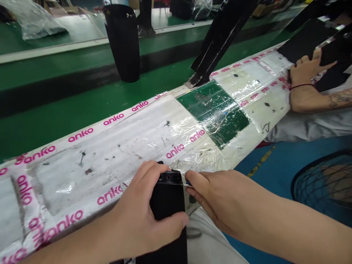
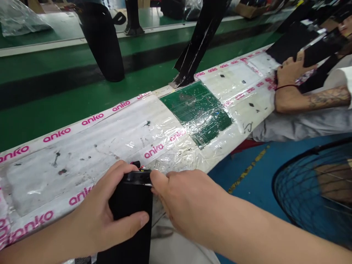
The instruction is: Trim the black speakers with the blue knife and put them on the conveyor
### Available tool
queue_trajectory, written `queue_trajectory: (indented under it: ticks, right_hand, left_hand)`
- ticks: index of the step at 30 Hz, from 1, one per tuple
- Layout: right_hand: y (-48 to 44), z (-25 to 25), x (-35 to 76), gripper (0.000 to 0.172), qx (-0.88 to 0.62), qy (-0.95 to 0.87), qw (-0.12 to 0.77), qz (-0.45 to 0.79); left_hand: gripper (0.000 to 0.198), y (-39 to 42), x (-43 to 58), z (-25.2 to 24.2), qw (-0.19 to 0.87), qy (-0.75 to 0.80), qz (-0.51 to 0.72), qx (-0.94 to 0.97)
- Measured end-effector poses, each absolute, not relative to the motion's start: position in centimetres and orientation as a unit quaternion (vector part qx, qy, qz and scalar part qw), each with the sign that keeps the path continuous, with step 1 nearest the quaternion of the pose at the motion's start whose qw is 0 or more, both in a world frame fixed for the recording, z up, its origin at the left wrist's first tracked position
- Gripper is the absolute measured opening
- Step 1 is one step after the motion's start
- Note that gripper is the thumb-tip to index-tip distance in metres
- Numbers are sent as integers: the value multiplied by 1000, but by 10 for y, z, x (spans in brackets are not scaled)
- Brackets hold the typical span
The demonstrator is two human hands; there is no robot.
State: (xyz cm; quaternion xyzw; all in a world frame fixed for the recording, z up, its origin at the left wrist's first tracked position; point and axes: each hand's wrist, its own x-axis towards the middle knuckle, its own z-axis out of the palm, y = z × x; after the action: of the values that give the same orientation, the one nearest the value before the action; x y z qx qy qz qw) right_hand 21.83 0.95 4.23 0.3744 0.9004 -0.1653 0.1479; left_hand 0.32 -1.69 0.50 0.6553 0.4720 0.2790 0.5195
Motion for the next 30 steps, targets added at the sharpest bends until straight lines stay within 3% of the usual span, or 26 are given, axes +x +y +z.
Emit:
queue_trajectory:
  ticks: [3, 10, 17, 23, 30]
  right_hand:
    - [16, 46, 216, 21, 375, 899, 157, -166]
    - [21, 38, 231, 7, 351, 906, 82, -222]
    - [-4, 50, 254, 21, 422, 895, -47, -137]
    - [-12, 42, 243, 23, 357, 933, -26, -42]
    - [-7, 35, 243, 25, 335, 942, -1, 19]
  left_hand:
    - [39, -16, 1, 7, 528, 482, 268, 645]
    - [44, -19, 3, -1, 516, 478, 289, 649]
    - [51, -20, -5, -2, 520, 460, 291, 658]
    - [75, -11, -18, -13, 618, 399, 283, 615]
    - [58, -8, -6, -16, 605, 400, 301, 620]
